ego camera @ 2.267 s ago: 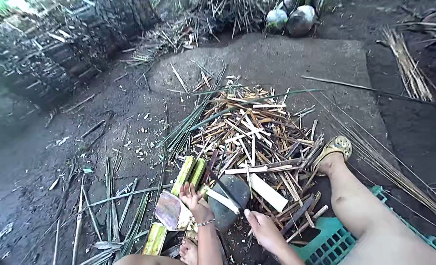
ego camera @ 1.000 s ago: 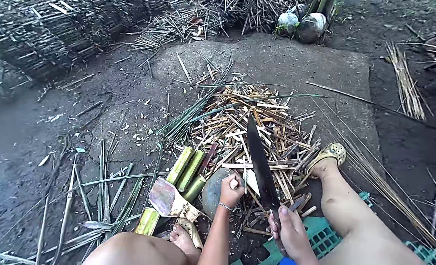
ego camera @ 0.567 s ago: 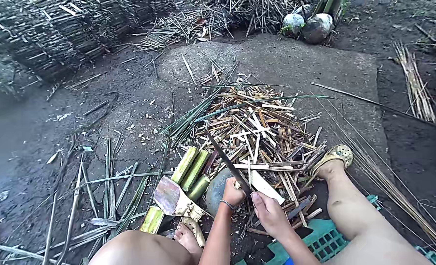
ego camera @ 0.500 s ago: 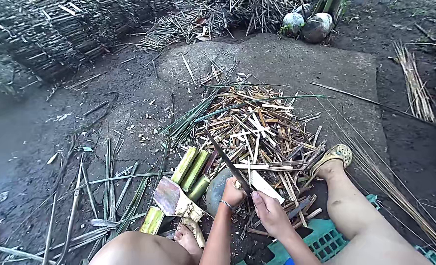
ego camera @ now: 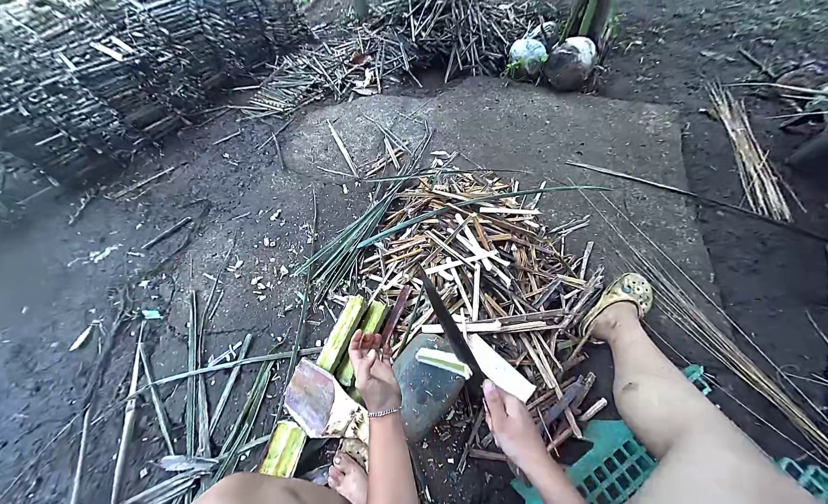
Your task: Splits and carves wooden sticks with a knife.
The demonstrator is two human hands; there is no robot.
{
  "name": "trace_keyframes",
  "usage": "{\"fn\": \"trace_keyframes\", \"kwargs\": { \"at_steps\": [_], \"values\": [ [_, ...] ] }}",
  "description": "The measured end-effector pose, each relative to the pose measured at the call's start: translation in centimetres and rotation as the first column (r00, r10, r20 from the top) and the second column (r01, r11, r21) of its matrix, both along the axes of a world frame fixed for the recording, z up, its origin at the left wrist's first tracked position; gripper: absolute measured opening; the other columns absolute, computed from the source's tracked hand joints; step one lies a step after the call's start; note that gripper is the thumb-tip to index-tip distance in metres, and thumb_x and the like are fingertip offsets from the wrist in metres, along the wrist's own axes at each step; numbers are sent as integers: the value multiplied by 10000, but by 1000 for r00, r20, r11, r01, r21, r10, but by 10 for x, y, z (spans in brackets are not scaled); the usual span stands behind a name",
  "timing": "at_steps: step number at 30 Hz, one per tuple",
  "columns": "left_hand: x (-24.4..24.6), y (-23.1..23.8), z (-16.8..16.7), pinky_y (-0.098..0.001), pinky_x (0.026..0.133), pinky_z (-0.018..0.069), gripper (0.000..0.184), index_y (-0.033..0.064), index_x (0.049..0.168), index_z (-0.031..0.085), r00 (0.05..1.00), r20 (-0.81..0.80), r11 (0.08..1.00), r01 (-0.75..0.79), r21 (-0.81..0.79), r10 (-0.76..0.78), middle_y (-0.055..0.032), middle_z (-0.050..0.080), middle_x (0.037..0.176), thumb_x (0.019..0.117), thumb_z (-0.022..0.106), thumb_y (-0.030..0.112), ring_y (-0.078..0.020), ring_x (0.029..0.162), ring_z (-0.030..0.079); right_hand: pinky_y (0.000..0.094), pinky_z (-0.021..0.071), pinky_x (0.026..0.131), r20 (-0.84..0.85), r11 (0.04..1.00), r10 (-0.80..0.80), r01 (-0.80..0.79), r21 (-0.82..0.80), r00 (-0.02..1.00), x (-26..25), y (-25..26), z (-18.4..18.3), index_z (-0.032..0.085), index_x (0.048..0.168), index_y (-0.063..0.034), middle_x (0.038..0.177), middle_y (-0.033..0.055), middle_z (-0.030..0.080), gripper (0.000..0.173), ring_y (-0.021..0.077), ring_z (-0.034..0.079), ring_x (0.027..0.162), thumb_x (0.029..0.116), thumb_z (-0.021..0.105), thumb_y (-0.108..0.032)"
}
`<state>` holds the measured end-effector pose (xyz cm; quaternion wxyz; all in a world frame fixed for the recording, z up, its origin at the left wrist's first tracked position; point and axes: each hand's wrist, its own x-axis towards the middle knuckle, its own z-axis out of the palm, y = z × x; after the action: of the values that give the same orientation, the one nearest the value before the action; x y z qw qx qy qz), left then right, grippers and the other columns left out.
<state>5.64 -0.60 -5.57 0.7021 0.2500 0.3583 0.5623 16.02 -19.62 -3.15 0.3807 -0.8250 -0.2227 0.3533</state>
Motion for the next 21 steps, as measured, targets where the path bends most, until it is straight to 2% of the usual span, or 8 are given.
{"fn": "trace_keyframes", "kwargs": {
  "at_steps": [2,5,9,11,13,16,18,21],
  "values": [
    [2,-3,0,-288,806,554,399,151,1249,496,1000,9,1000,18,15,-18,45,649,1058,865,398,105,-89,949,659,348,474,519,-81,998,-49,52,35,996,2,-2,1,609,856,-29,590,9,486,583,139,498,495,1115,275,-430],
    [0,-6,-2,-288,811,552,398,142,1243,502,1000,-9,1000,22,13,-22,35,636,1062,862,404,85,-90,956,650,276,445,464,-120,976,-116,136,172,986,2,-10,41,590,835,-60,563,-46,458,521,73,456,452,1103,303,-403],
    [-1,-5,0,-270,763,560,363,138,1201,519,999,-37,999,-36,-19,35,43,652,1008,885,365,47,-81,893,664,223,436,459,42,959,-60,46,279,997,8,-36,114,554,807,-122,566,-104,458,480,9,460,464,1089,299,-415],
    [2,-2,4,-267,739,560,342,154,1166,539,998,-27,997,-65,-43,64,49,663,971,909,342,44,-82,866,669,268,442,471,161,977,12,-46,210,987,13,-42,133,570,814,-109,575,-77,465,518,40,481,480,1086,312,-467],
    [5,-1,6,-267,731,562,332,160,1158,540,998,-20,996,-68,-57,67,51,657,958,926,335,39,-81,851,668,415,467,532,188,989,127,-137,45,974,16,-34,134,625,866,-49,609,27,507,591,171,536,541,1077,330,-516],
    [6,-3,6,-269,743,550,326,140,1183,532,997,-33,996,-67,-67,65,36,635,977,938,342,42,-88,854,651,642,500,832,16,922,288,-273,-276,957,22,11,87,697,1037,11,910,227,681,706,400,673,916,1069,327,-590],
    [6,-7,5,-275,753,544,318,132,1191,534,997,-40,994,-65,-85,61,24,624,995,949,348,43,-94,857,642,620,501,875,-13,912,290,-281,-301,957,19,36,53,692,1081,-3,967,221,687,695,390,671,977,1073,317,-587],
    [5,-9,9,-280,759,541,319,114,1204,521,996,-39,992,-85,-94,82,11,611,1007,949,349,27,-98,863,637,572,509,786,68,964,229,-217,-157,971,15,42,52,676,1015,-18,825,170,645,639,343,655,837,1073,349,-564]
  ]
}}
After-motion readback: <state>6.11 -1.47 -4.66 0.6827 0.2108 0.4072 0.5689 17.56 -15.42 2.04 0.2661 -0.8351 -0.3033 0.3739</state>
